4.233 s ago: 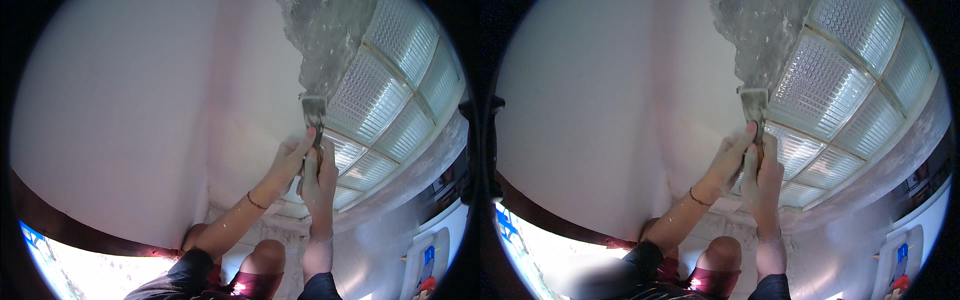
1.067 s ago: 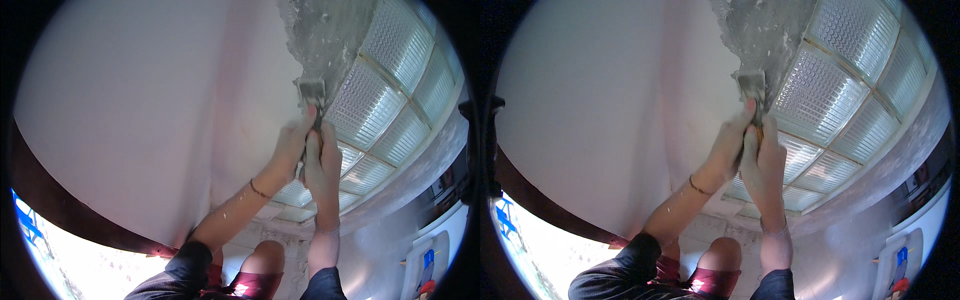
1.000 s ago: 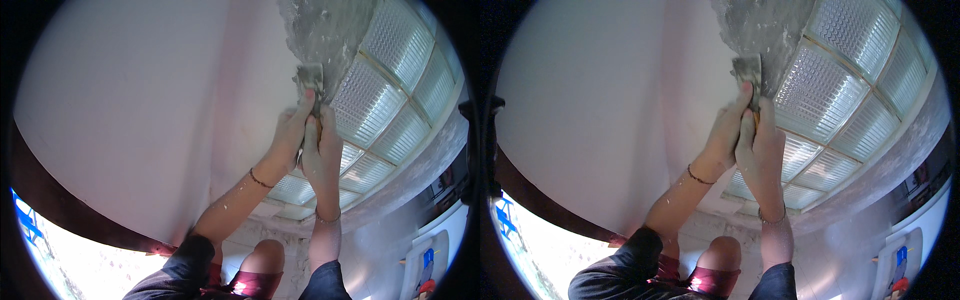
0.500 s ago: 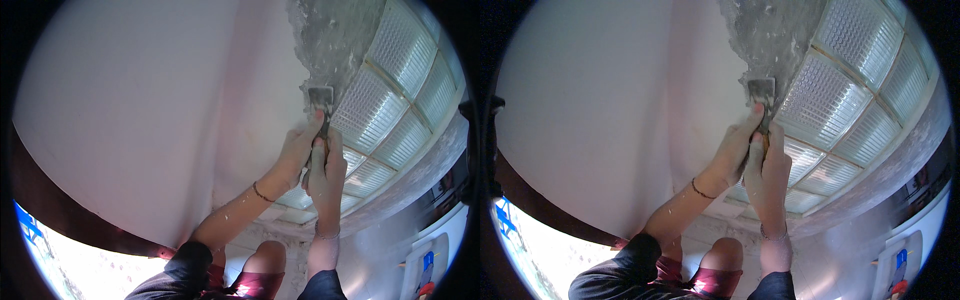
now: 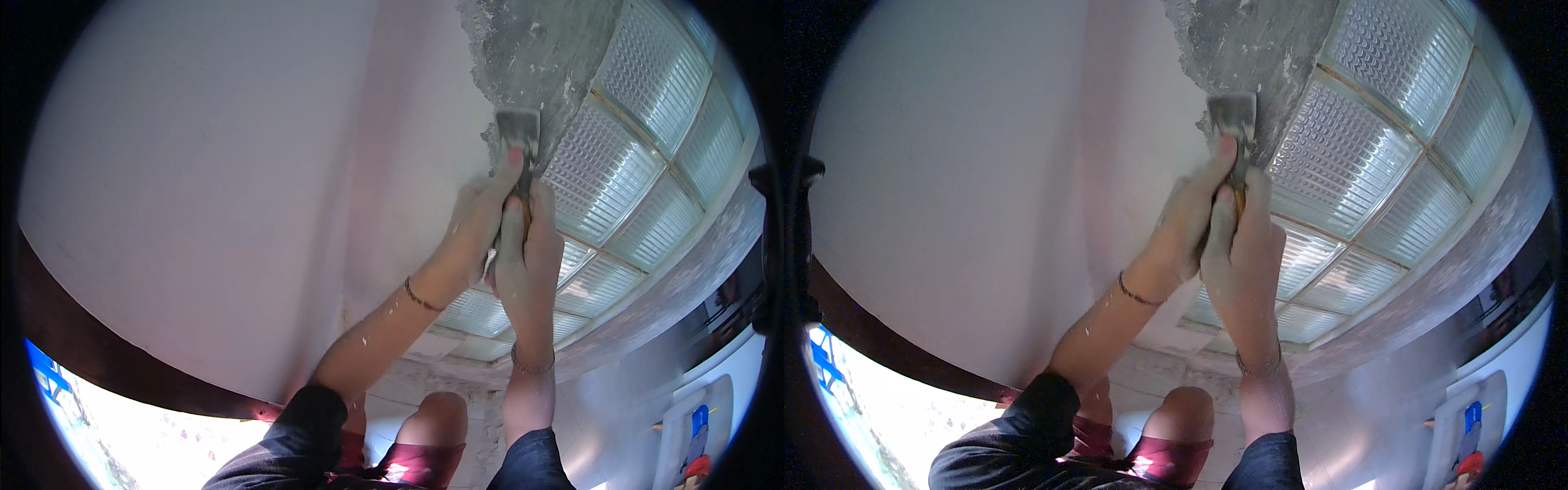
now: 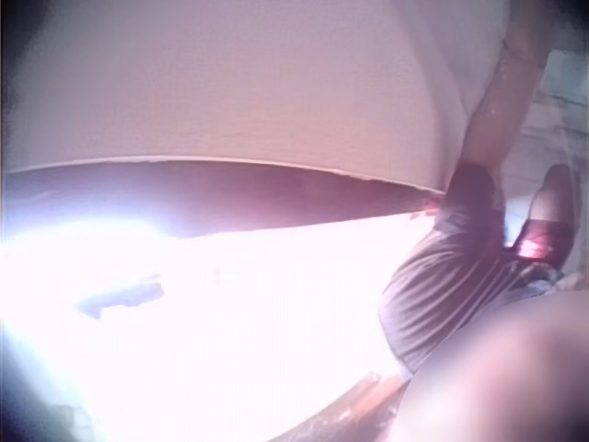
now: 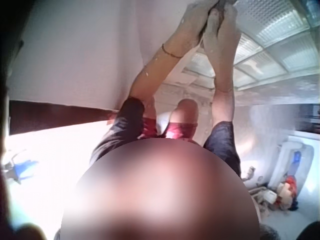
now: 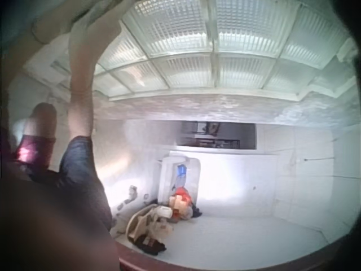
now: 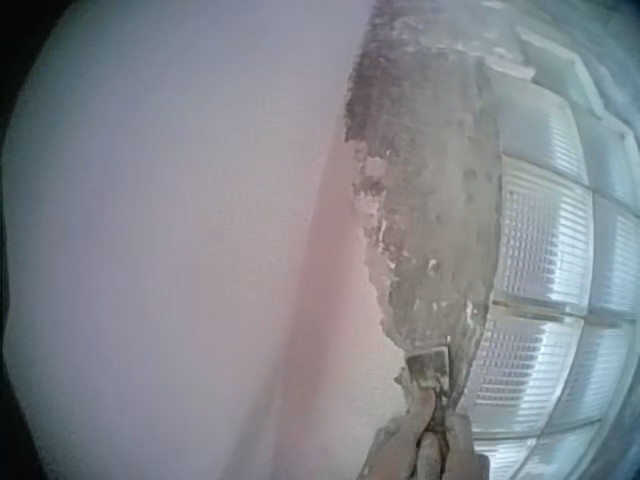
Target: The person applies plaster to a ceiling using a trowel, smoothing the surface in repeated strokes. The person works near a translucent ceiling panel and occasionally wipes the trowel with their hand.
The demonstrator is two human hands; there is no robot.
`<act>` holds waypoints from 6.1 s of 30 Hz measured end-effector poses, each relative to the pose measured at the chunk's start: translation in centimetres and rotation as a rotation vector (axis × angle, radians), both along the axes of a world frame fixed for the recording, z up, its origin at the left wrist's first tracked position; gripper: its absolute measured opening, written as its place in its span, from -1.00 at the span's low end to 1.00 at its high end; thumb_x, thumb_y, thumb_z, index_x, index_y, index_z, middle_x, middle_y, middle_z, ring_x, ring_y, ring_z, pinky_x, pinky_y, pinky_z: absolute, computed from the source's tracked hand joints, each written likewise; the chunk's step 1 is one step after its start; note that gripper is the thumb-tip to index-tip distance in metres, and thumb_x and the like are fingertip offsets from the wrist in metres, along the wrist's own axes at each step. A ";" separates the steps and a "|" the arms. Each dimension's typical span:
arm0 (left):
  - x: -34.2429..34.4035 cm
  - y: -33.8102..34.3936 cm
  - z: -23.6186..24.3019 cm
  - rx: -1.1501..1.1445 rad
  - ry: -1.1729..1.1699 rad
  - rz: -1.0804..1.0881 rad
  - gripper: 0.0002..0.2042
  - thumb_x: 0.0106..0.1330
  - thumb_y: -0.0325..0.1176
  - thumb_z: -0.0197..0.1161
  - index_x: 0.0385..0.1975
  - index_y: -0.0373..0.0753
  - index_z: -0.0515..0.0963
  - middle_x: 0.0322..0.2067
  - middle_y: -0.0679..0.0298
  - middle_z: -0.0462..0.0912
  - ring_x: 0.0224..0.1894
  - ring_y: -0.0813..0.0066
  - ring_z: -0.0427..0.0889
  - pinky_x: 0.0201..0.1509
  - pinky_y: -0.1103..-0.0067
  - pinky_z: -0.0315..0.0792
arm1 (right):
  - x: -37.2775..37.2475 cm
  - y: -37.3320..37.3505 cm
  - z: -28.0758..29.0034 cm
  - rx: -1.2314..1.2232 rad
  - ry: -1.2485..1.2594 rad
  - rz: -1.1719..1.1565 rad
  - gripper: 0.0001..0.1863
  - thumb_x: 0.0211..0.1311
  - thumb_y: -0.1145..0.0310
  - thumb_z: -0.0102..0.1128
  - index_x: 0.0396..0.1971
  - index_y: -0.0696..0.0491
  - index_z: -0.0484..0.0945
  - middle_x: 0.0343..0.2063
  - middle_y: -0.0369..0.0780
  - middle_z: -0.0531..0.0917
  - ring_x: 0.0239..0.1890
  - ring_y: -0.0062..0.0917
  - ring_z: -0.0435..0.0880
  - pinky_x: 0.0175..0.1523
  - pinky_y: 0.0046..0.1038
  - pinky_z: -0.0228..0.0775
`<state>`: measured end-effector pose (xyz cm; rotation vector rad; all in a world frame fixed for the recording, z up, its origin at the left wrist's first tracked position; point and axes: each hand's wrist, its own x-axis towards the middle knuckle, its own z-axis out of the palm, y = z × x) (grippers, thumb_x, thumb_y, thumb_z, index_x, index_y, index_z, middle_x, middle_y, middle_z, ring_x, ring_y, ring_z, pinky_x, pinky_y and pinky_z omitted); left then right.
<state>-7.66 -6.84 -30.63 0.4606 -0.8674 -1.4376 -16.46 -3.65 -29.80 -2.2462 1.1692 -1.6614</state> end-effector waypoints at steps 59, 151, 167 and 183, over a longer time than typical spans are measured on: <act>1.2 -0.1 -0.6 -0.083 -0.252 0.163 -0.45 0.56 0.08 0.12 -0.62 -0.20 0.59 -0.63 0.53 0.44 -0.58 0.78 0.29 -0.50 0.67 0.20 | 1.6 0.7 -2.1 0.318 -0.350 0.327 -0.42 0.67 0.40 -0.35 0.60 -0.12 -0.07 0.20 -0.09 0.56 -0.77 -0.85 0.28 -0.75 -0.71 0.11; 0.3 0.2 -0.8 -0.107 -0.040 0.131 -0.56 0.54 0.12 0.13 -0.34 -0.16 0.63 -0.51 0.50 0.53 -0.49 0.76 0.45 -0.44 0.67 0.35 | -0.4 1.3 -0.8 0.333 -0.144 0.301 -0.38 0.56 0.50 -0.27 0.58 -0.02 0.02 -0.02 -0.01 0.70 -0.71 -0.68 0.46 -0.56 -0.57 0.38; -0.2 -0.3 -0.4 -0.203 0.131 0.099 -0.60 0.56 0.07 0.12 -0.31 -0.16 0.60 -0.43 0.50 0.55 -0.45 0.76 0.45 -0.40 0.70 0.37 | -1.0 0.2 -0.1 0.217 0.011 0.227 -0.35 0.55 0.43 -0.15 0.58 -0.04 0.02 -0.28 0.02 0.69 -0.42 -0.39 0.71 -0.22 -0.49 0.49; 0.9 0.3 1.3 -0.155 0.005 0.073 -0.57 0.55 0.09 0.14 -0.35 -0.18 0.59 -0.48 0.46 0.54 -0.49 0.73 0.43 -0.43 0.66 0.38 | -0.2 0.8 1.3 0.284 -0.129 0.341 -0.39 0.54 0.49 -0.23 0.55 0.06 0.08 0.20 0.03 0.57 -0.50 -0.60 0.56 -0.36 -0.55 0.46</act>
